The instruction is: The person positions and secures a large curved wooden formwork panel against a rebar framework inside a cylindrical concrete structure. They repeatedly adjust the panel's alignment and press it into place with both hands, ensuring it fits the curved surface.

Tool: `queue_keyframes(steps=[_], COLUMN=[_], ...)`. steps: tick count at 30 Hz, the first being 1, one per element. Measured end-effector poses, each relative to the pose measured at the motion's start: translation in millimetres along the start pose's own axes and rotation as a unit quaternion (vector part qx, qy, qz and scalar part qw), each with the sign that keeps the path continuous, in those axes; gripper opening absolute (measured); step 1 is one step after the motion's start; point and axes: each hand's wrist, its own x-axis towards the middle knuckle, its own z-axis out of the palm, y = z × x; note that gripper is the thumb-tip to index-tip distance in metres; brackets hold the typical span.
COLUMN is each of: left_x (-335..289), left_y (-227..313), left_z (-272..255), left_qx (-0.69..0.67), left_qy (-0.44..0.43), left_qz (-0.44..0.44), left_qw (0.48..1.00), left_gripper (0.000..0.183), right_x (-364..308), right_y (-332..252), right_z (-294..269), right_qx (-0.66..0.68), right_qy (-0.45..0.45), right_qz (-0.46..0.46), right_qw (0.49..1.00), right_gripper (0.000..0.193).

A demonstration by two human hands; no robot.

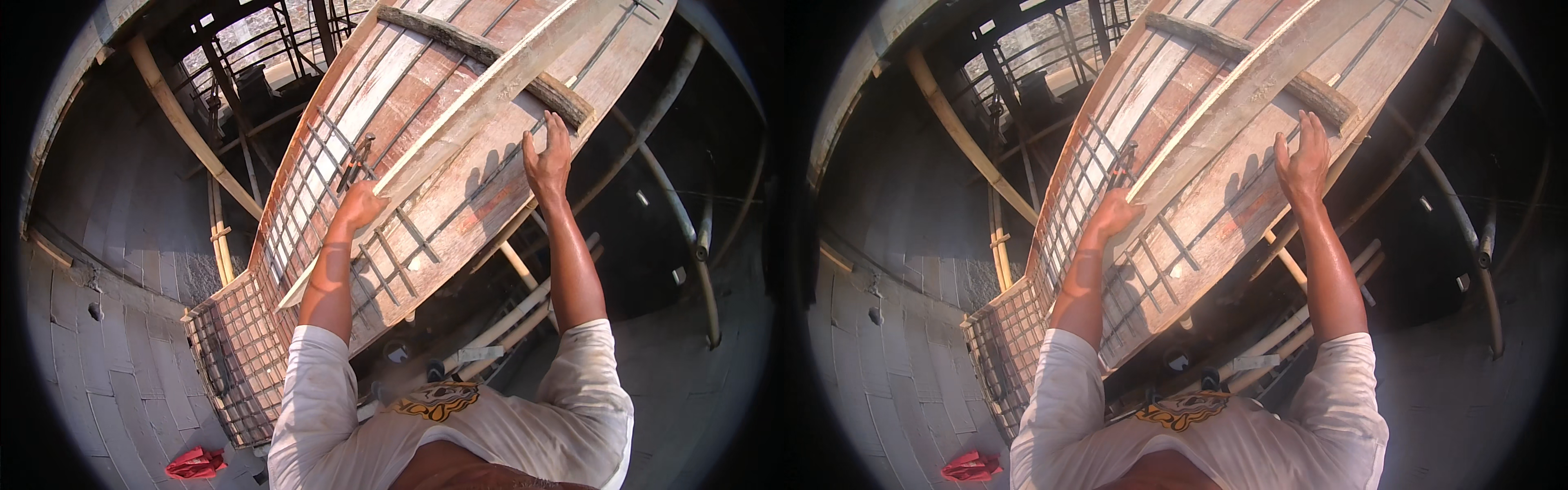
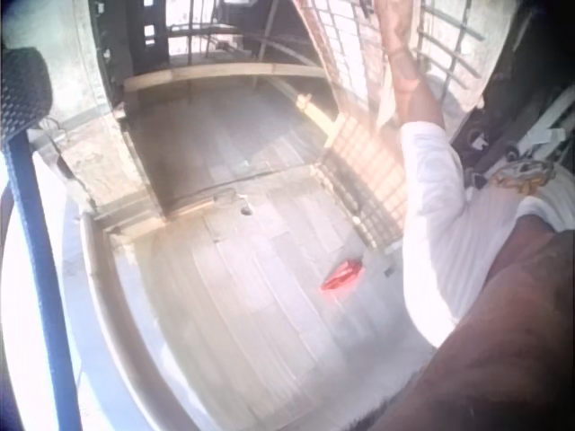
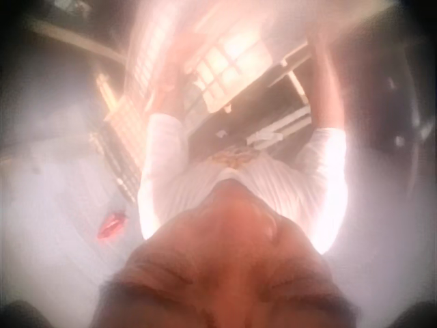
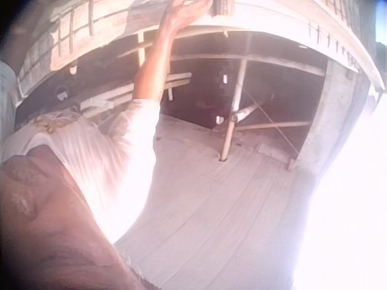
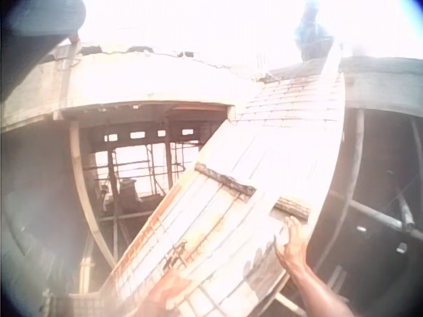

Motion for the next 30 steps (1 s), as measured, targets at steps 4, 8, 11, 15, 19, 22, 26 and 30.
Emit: queue_keyframes(steps=[4, 8, 11, 15, 19, 22, 26, 30], left_x=[12, 5, 0, -11, -12, -8, -6, -10], left_y=[-27, -18, -9, -2, -1, -6, -8, -9], left_z=[-17, -3, 0, -3, 0, 0, 4, 7], left_qx=[0.006, 0.045, 0.031, 0.049, 0.024, 0.019, 0.058, 0.031], left_qy=[0.016, -0.008, 0.014, 0.017, 0.018, 0.006, 0.007, 0.016], left_qz=[-0.013, 0.027, 0.006, -0.009, -0.007, -0.006, 0.008, 0.013], left_qw=[1.000, 0.999, 0.999, 0.999, 1.000, 1.000, 0.998, 0.999], left_gripper=[0.036, 0.036, 0.033, 0.032, 0.036, 0.037, 0.034, 0.034], right_x=[21, 65, 76, 63, 66, 85, 92, 96], right_y=[5, 30, 23, -69, -96, -106, -86, -94], right_z=[-15, -9, -3, -10, 6, 3, 9, -1], right_qx=[-0.185, -0.288, -0.189, -0.111, -0.249, -0.271, -0.205, -0.229], right_qy=[0.016, -0.017, 0.034, 0.032, -0.151, -0.224, -0.182, -0.236], right_qz=[-0.046, -0.018, 0.014, -0.202, -0.315, -0.325, -0.375, -0.385], right_qw=[0.982, 0.957, 0.981, 0.973, 0.903, 0.878, 0.886, 0.862], right_gripper=[0.063, 0.065, 0.066, 0.068, 0.055, 0.037, 0.025, 0.016])
